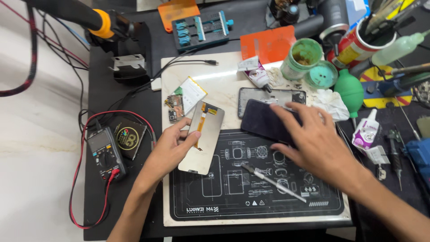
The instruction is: The person cleans an electronic circuit board and applies a substance to its surface using a brush-like tool and a cloth.
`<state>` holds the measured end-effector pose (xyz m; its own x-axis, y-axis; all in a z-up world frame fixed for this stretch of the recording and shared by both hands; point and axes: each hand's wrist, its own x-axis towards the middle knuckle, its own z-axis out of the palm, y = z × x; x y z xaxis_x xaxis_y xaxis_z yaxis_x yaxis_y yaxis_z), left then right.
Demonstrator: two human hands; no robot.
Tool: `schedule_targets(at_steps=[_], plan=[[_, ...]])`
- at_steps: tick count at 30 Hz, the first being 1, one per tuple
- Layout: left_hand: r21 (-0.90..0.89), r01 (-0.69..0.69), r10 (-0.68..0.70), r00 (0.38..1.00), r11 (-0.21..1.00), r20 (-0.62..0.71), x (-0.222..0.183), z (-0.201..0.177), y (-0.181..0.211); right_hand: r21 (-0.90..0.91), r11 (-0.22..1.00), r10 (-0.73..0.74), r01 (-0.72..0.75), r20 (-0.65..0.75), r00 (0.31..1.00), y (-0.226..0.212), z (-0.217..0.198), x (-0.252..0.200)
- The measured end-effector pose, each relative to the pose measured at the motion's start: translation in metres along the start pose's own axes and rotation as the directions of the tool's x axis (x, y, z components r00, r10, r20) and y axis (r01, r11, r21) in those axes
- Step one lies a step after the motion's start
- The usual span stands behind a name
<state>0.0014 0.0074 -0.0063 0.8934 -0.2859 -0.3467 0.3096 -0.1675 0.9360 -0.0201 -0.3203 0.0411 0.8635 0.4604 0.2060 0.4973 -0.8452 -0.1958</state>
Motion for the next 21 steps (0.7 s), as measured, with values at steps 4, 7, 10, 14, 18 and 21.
schedule_targets(at_steps=[4, 7, 10, 14, 18, 21], plan=[[0.157, -0.067, 0.073, 0.997, 0.985, -0.031, -0.001, -0.006, -0.005, 0.02, 0.999, 0.028, -0.03, 0.131, 0.991, 0.013, 0.002, 0.012], [0.184, -0.062, 0.066, 0.998, 0.981, -0.013, -0.002, -0.011, -0.007, -0.054, 0.998, 0.034, -0.025, 0.188, 0.982, 0.015, 0.006, 0.012], [0.205, -0.066, 0.073, 0.997, 0.977, -0.027, -0.004, -0.011, -0.005, -0.203, 0.979, 0.04, 0.0, 0.195, 0.98, 0.016, 0.013, 0.015], [0.489, -0.211, 0.327, 0.93, 0.846, -0.166, -0.017, -0.001, 0.007, -0.24, 0.971, 0.025, 0.013, 0.154, 0.988, 0.014, 0.013, 0.016], [0.82, 0.199, 0.048, 0.963, 0.536, -0.265, -0.034, 0.021, 0.026, -0.177, 0.984, 0.001, 0.019, 0.117, 0.993, 0.011, 0.008, 0.018], [0.982, -0.05, 0.682, 0.726, 0.184, -0.091, -0.048, 0.037, 0.025, -0.171, 0.985, -0.012, 0.032, 0.114, 0.993, 0.007, 0.006, 0.023]])
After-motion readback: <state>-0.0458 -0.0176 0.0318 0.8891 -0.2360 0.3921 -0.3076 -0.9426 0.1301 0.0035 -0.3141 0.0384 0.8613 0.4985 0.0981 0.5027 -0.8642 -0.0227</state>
